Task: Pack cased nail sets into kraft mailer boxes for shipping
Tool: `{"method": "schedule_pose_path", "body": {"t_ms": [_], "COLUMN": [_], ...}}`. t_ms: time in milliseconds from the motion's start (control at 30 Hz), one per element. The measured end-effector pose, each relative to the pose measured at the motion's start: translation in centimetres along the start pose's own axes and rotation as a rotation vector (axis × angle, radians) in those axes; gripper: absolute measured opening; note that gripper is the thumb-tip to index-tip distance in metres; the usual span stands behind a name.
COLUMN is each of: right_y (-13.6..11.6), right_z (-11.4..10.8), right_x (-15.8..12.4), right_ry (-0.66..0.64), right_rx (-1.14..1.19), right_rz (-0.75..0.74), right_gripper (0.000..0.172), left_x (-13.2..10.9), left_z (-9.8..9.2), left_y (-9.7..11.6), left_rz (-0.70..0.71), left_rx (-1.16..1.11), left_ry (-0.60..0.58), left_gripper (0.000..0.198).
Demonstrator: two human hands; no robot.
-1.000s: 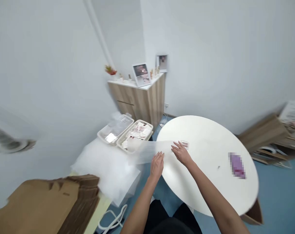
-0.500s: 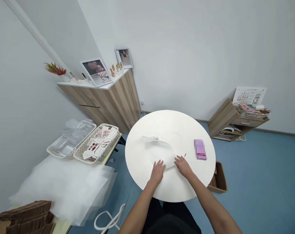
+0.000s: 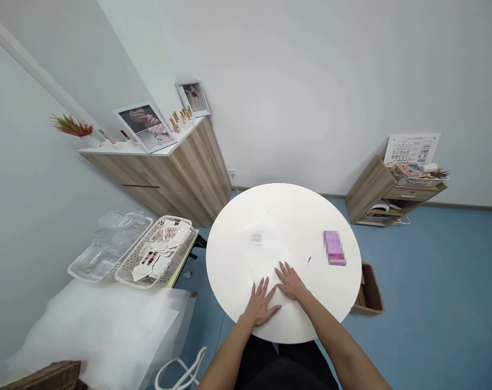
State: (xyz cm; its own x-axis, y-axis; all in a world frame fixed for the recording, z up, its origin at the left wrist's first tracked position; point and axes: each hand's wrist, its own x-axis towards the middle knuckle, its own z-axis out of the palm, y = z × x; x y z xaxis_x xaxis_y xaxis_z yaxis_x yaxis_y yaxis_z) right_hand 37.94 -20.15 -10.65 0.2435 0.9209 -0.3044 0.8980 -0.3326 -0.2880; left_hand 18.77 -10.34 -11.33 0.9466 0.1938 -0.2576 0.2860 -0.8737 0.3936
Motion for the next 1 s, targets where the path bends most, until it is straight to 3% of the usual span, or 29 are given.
{"method": "schedule_pose_path", "body": {"t_ms": [300,400,533,667,833,933,1000], "right_y": [-0.2,-0.6,-0.3,0.4,1.2,1.8,2.1], "right_z": [2.8,3.2,2.7,1.6,1.3,1.6,1.7], "right_x": [-0.6,-0.8,-1.0,-0.9,-0.5,-0.1,0.1], "right_ry": [0.024,0.068,0.139,0.213,0.204,0.141,0.131], "right_rx": [-0.072,-0.072,-0.059,-0.064,-0.067,-0.052,-0.054], "right_rz": [0.318,0.391,0.338,0.259,0.195,0.192,0.182], "right_gripper": [0.068,0.067,0.067,0.064,0.059,0.06,0.062], "left_x": [4.1,5.3,6.9,9.7,13.8,15.4,15.8], "left_z": [-2.9,-3.8,-5.4,-8.2,-11.4,-11.9,-11.9], "left_y": [-2.5,-2.7,-4.7,-8.7,-12.4,-13.1,-13.3], "left_rz": [0.066,0.108,0.024,-0.17,-0.218,-0.186,-0.188], "left_rx": [0.183,0.157,0.111,0.086,0.085,0.094,0.086], "left_ry": [-0.134,-0.094,0.15,0.293,0.171,0.066,0.07], "left_gripper": [0.082,0.074,0.054,0.051,0.069,0.074,0.072]}}
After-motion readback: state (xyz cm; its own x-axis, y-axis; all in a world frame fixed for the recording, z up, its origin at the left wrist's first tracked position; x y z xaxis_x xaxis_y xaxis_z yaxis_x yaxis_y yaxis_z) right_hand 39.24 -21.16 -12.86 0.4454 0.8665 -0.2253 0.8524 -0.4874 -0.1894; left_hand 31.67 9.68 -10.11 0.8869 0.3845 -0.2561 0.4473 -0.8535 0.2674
